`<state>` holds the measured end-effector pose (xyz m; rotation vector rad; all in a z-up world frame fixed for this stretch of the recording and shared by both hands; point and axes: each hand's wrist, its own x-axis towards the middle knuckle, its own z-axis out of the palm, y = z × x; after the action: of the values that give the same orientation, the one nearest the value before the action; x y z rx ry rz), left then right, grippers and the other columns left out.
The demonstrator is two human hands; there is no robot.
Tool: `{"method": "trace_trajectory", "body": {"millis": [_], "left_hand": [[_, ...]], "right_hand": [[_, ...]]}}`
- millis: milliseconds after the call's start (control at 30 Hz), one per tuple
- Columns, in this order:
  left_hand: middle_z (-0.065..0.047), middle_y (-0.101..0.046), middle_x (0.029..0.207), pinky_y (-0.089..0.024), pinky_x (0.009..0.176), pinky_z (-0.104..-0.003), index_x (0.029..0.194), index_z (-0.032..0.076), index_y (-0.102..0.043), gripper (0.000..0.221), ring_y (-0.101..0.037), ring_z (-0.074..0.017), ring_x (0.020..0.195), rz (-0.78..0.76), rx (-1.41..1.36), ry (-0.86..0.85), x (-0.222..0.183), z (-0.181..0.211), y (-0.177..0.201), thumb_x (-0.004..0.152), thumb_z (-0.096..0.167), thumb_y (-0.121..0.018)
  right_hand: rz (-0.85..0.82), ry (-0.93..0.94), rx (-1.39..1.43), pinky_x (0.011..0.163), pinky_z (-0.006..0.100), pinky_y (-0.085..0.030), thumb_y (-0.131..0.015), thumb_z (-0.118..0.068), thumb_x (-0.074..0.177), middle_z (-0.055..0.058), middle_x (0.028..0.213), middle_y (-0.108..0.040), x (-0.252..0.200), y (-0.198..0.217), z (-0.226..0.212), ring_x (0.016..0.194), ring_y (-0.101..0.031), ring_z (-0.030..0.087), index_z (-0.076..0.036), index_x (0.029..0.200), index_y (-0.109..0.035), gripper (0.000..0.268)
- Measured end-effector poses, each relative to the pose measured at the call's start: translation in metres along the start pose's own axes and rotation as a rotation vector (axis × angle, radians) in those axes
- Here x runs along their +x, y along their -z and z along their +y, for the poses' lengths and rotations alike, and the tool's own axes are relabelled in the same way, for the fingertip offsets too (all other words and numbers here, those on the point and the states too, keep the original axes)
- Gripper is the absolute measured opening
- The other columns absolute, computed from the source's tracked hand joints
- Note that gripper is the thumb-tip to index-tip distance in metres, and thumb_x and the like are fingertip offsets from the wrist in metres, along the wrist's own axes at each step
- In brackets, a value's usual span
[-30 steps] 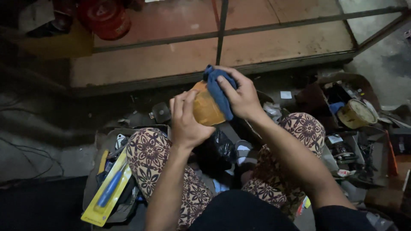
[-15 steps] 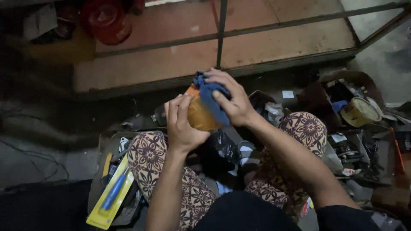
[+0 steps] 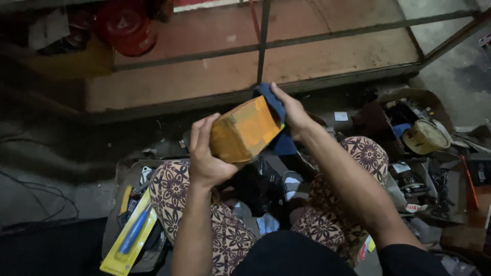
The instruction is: Wiping down product boxes with a cloth and placing them on a storage shelf.
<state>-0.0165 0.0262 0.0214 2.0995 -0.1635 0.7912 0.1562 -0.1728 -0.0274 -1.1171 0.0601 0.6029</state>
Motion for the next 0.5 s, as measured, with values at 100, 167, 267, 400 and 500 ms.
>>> {"method": "trace_trajectory", "body": {"millis": [100,167,267,400,500], "left_hand": [[-0.021,-0.054,0.143,-0.047,0.116,-0.044,0.149,0.001,-0.045,0.116,-0.056,-0.0361,0.135,0.052,0.015,-0.122,0.004,-0.001,0.007,0.056,0.04,-0.101],[-0.02,-0.042,0.148,-0.045,0.115,-0.042,0.15,0.001,-0.036,0.116,-0.046,-0.0345,0.139,0.159,-0.072,-0.099,0.01,0.014,0.005,0.061,0.046,-0.096],[-0.016,-0.039,0.153,-0.045,0.118,-0.041,0.155,0.002,-0.03,0.106,-0.044,-0.0298,0.141,0.348,-0.228,0.0,-0.002,-0.009,-0.033,0.081,0.049,-0.088],[-0.013,-0.05,0.147,-0.041,0.12,-0.045,0.152,0.0,-0.04,0.086,-0.05,-0.0266,0.138,0.42,-0.741,0.229,-0.06,-0.069,-0.107,0.099,0.063,-0.064],[-0.011,-0.046,0.15,-0.04,0.117,-0.047,0.152,0.002,-0.037,0.094,-0.047,-0.0279,0.14,0.412,-1.071,0.272,-0.072,-0.086,-0.12,0.093,0.069,-0.065]], "right_hand": [[-0.232,-0.001,0.063,0.101,0.035,-0.052,-0.059,-0.037,0.097,0.004,0.123,-0.068,-0.025,-0.018,-0.001,0.112,-0.067,0.017,-0.016,0.138,-0.057,0.046],[-0.243,0.014,0.12,0.101,0.039,-0.052,-0.06,-0.038,0.097,0.007,0.122,-0.069,-0.031,-0.021,0.003,0.112,-0.068,0.021,-0.013,0.137,-0.057,0.047],[-0.273,0.049,0.284,0.102,0.043,-0.052,-0.06,-0.041,0.1,0.013,0.126,-0.068,-0.036,-0.029,0.015,0.114,-0.066,0.027,-0.006,0.138,-0.054,0.053],[-0.158,0.359,0.353,0.11,0.043,-0.046,-0.06,-0.037,0.101,0.011,0.137,-0.058,-0.061,-0.059,0.027,0.127,-0.057,0.026,-0.009,0.146,-0.045,0.055],[-0.114,0.619,0.157,0.116,0.042,-0.041,-0.063,-0.035,0.101,0.012,0.145,-0.049,-0.074,-0.062,0.038,0.134,-0.05,0.025,-0.01,0.151,-0.036,0.061]]}}
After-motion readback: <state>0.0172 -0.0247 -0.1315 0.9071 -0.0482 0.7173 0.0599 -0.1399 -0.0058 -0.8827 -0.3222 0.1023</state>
